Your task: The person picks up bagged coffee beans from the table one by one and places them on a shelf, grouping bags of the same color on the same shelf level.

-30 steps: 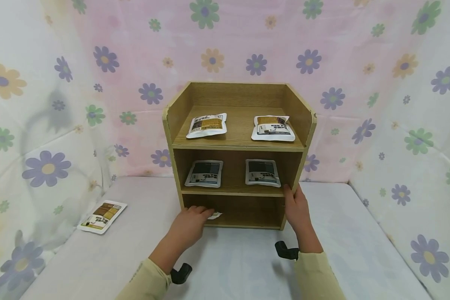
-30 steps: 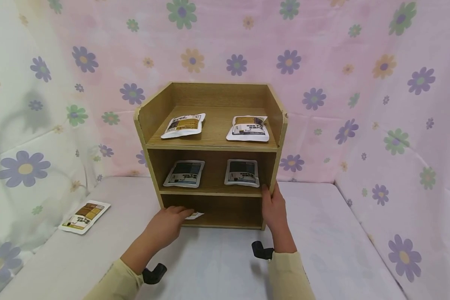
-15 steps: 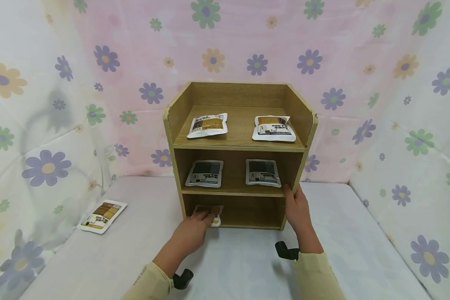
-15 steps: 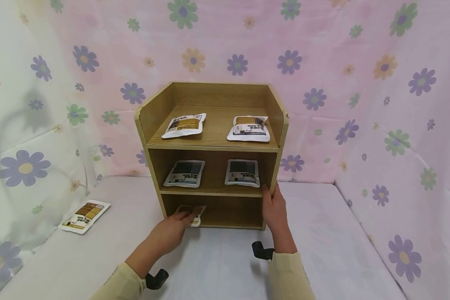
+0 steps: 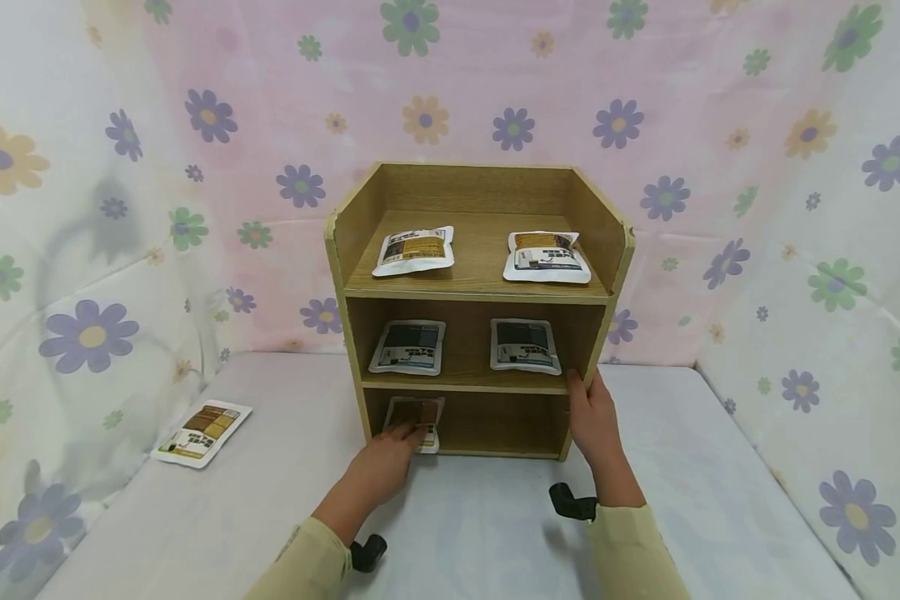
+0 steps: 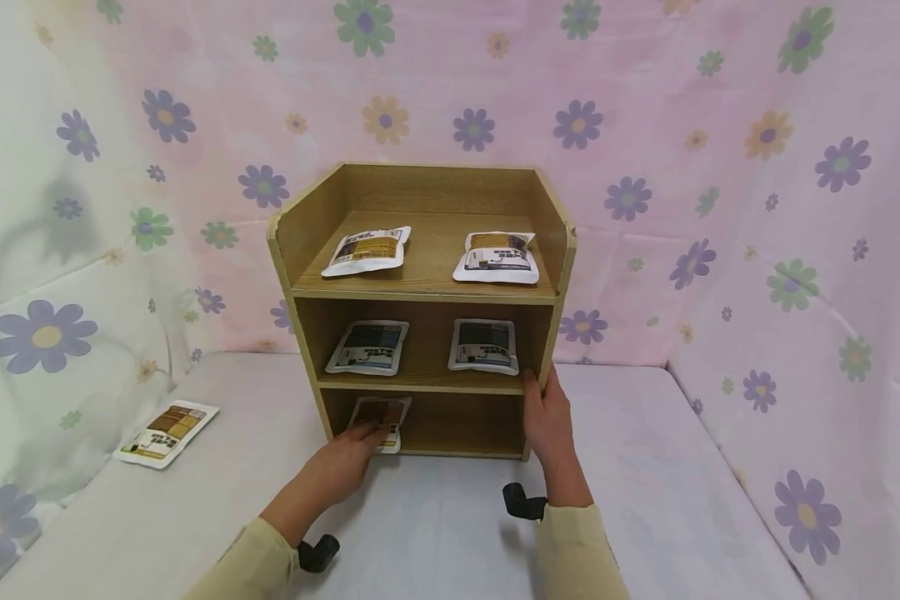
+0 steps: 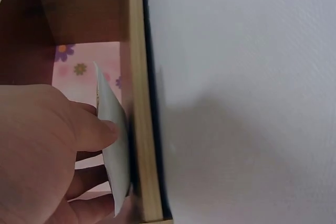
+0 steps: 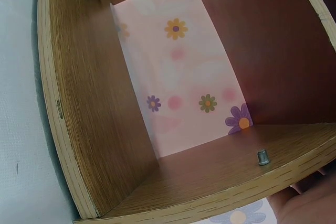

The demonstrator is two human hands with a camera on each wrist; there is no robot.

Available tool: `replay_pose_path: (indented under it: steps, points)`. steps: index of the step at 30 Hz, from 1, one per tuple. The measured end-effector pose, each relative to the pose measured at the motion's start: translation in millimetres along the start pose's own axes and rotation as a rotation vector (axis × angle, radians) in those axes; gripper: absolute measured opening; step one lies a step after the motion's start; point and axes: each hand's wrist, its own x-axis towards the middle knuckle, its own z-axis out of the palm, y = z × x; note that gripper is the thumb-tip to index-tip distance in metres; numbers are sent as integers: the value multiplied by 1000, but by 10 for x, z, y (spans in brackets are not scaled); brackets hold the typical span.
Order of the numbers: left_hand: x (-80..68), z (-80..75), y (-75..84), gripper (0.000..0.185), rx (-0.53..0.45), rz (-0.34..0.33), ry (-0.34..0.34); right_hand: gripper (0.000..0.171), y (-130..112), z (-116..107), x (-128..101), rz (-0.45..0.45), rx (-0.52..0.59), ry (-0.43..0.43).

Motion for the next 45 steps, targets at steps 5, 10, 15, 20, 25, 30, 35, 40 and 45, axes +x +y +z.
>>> replay_pose_path:
  steps: [5,10,15,20,25,30,35,40,45]
  points:
    - [42,72,-43,38,-21,-8,22,62,-9,-2,-6,-5,-1,4]
    - [74,134,-78,37,-19,-8,46,61,-19,-2,-12,-4,-8,4]
    - [99,173,-99,39,-7,8,78,60,-11,-1,-10,-14,-3,5]
    - [110,208,-113,41,6,9,89,61,6,7,-8,-20,-1,2]
    - [101,219,-113,42,2,-1,85,62,11,8,-9,-8,2,2]
    - [70,208,-98,44,-22,-3,84,63,-4,-1,-8,6,0,1]
    - [27,185,-94,46,-45,14,109,64,-4,-4,-1,12,-8,1]
    - [-19,158,-92,46,-62,32,133,65,6,-3,1,8,-8,-2]
    - [-64,135,-90,47,-71,32,127,65,11,3,2,13,-5,-3]
